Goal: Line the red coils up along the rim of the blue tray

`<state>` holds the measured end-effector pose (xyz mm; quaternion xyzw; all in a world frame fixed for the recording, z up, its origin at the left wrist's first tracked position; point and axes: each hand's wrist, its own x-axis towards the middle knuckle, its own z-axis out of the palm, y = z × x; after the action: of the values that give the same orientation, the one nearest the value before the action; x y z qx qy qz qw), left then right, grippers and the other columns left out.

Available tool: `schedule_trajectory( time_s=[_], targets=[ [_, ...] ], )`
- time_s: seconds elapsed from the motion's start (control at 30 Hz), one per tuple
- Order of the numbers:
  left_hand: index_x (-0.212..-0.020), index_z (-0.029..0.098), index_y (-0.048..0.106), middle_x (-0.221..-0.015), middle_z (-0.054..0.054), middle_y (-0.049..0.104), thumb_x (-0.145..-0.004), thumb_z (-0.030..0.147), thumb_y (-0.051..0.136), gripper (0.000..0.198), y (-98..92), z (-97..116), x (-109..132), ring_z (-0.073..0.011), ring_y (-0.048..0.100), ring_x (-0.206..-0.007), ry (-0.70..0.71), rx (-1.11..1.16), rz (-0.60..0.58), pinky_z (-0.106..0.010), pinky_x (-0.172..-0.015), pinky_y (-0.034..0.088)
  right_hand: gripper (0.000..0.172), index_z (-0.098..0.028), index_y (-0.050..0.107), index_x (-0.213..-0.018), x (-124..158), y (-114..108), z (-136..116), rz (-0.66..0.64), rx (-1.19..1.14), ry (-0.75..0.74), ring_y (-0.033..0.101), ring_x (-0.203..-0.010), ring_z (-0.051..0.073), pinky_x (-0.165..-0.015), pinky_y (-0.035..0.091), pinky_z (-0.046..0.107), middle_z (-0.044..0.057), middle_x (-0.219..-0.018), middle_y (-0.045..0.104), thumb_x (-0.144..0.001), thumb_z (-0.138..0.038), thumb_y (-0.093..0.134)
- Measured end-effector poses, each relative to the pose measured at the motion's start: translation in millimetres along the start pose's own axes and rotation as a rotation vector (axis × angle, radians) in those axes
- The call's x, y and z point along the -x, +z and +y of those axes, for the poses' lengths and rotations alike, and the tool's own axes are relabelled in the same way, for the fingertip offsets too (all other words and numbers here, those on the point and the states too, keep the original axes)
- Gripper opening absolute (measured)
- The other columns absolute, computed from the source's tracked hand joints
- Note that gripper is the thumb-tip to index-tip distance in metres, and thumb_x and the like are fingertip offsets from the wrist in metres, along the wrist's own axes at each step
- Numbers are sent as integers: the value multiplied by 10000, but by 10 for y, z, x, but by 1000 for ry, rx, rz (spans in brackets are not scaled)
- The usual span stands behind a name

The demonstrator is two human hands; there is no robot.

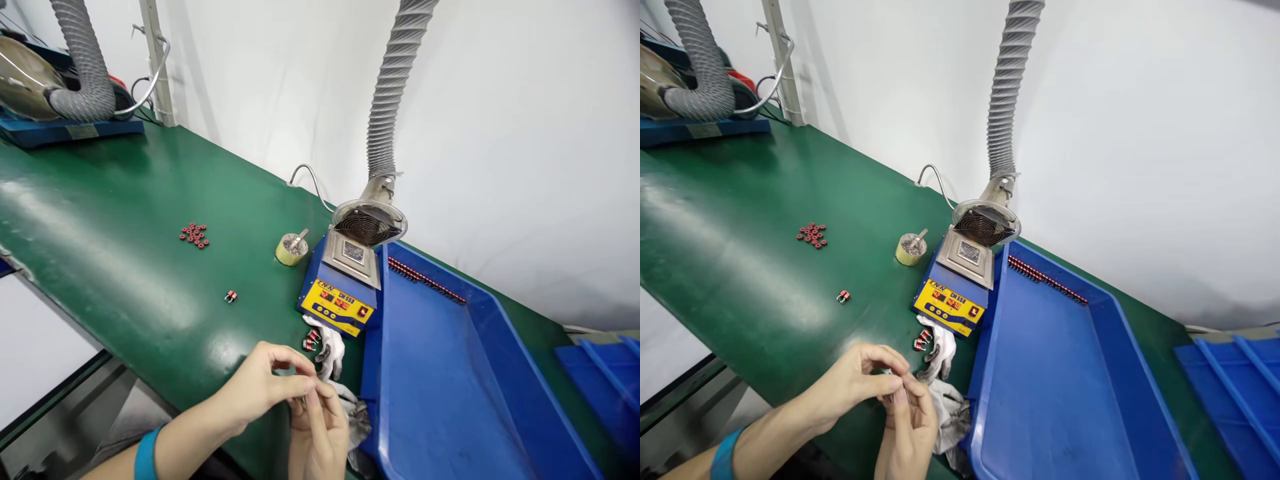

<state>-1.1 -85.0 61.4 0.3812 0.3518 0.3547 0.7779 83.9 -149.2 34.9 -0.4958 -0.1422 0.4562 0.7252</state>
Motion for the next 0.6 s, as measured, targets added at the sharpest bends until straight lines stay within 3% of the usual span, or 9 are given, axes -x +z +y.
schedule_trajectory(
  time_s=[0.13, 0.2, 0.3, 0.37, 0.43, 0.57, 0.6],
  targets=[
    [-677, 101, 706, -592, -47, 648, -664, 335, 724, 235, 99, -20, -16, -72, 475, -454, -62, 62, 109, -172, -430, 374, 230, -175, 678, -799, 9, -9, 40, 18, 61, -40, 643, -612, 139, -557, 543, 242, 36, -786, 695, -655, -330, 766],
    [-649, 111, 697, -598, -51, 661, -656, 325, 724, 215, 125, 48, -27, -86, 508, -472, -48, 74, 161, -165, -415, 364, 235, -174, 683, -771, 17, 2, 6, -19, 56, 0, 636, -582, 139, -536, 536, 245, 37, -774, 695, -633, -338, 780],
    [-635, 143, 701, -658, -45, 695, -649, 298, 738, 160, 74, 189, -54, -124, 613, -637, 93, 113, 261, -170, -578, 465, 234, -182, 694, -735, 16, 15, -119, -58, 43, 90, 630, -562, 117, -509, 511, 197, 22, -756, 690, -599, -339, 802],
    [-655, 167, 713, -694, -36, 710, -642, 313, 751, 151, -38, 264, -69, -148, 645, -741, 220, 112, 360, -191, -718, 489, 243, -187, 696, -724, -10, 8, -244, -60, 34, 156, 629, -555, 108, -501, 497, 175, 19, -748, 694, -575, -334, 818],
    [-683, 185, 724, -744, -42, 722, -638, 360, 752, 183, -204, 288, -57, -179, 654, -814, 255, 21, 442, -214, -778, 492, 243, -186, 698, -728, -73, -16, -398, -61, 40, 214, 624, -552, 99, -506, 492, 164, 30, -753, 703, -572, -325, 822],
    [-793, 242, 750, -898, -48, 728, -665, 471, 702, 267, -588, 85, 112, -242, 648, -913, 59, -424, 426, -260, -828, 490, 278, -160, 711, -807, -383, -71, -821, -107, 148, 225, 603, -569, 89, -543, 498, 176, 70, -828, 706, -594, -308, 813],
    [-745, 268, 752, -864, -36, 732, -669, 486, 685, 240, -665, -18, 178, -249, 654, -887, 39, -567, 395, -263, -815, 495, 307, -157, 711, -836, -503, -73, -951, -127, 195, 202, 596, -578, 89, -549, 499, 181, 72, -842, 701, -584, -295, 819]
  ],
)
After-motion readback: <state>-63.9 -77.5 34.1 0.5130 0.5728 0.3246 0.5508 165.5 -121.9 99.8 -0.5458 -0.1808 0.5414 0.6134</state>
